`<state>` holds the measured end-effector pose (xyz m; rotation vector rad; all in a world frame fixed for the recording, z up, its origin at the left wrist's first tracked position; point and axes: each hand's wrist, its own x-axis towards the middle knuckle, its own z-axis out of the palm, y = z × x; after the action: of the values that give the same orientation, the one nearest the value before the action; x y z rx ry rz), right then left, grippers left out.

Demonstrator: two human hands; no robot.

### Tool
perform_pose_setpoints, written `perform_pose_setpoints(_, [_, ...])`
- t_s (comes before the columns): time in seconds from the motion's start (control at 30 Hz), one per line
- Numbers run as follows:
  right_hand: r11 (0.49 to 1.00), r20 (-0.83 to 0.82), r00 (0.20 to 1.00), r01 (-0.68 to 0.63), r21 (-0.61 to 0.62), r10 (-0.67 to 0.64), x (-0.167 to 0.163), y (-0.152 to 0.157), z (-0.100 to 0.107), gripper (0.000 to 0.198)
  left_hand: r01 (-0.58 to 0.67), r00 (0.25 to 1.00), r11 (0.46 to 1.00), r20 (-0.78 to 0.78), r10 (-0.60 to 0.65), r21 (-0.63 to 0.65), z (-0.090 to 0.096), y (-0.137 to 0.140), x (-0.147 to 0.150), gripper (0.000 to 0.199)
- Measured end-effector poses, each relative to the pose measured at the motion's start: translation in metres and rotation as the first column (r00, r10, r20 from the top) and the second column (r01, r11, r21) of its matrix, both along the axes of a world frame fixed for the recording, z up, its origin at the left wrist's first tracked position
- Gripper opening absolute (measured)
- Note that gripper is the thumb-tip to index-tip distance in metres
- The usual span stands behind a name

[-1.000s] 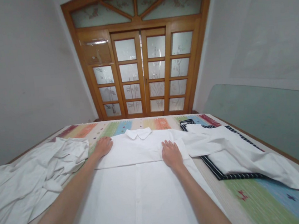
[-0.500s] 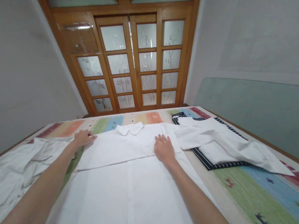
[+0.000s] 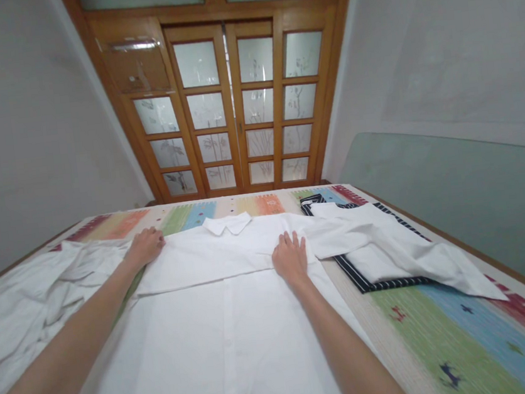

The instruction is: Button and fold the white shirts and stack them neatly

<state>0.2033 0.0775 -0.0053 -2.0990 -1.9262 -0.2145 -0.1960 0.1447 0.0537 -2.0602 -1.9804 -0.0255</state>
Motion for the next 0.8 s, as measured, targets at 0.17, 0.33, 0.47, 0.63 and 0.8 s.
perform_pose_setpoints(0.17, [0.999, 0.011, 1.000, -0.019, 0.032, 0.019, 0.001, 0.001, -0.003, 0.051, 0.031, 0.995, 1.000, 0.100, -0.031, 0.004, 0.007, -0.017, 0.034, 0.039])
perform_pose_setpoints(0.33, [0.999, 0.010, 1.000, -0.020, 0.029, 0.019, 0.001, -0.001, -0.002, 0.050, 0.242, 0.963, 0.968, 0.138, -0.232, -0.062, -0.024, -0.052, 0.097, 0.044])
perform_pose_setpoints(0.47, [0.999, 0.021, 0.999, -0.030, 0.026, 0.029, 0.001, -0.002, 0.000, 0.050, 0.327, 0.924, 0.939, 0.241, -0.295, -0.106, -0.047, -0.074, 0.117, 0.058])
perform_pose_setpoints(0.63, [0.999, 0.018, 0.999, -0.036, 0.030, 0.036, 0.003, -0.001, -0.002, 0.050, 0.190, 0.950, 0.965, 0.281, -0.135, -0.179, -0.046, -0.072, 0.080, 0.064])
perform_pose_setpoints(0.8, [0.999, 0.023, 0.999, -0.040, 0.030, 0.039, 0.004, 0.000, -0.003, 0.050, 0.202, 0.946, 0.963, 0.292, -0.144, -0.181, -0.042, -0.073, 0.039, 0.065])
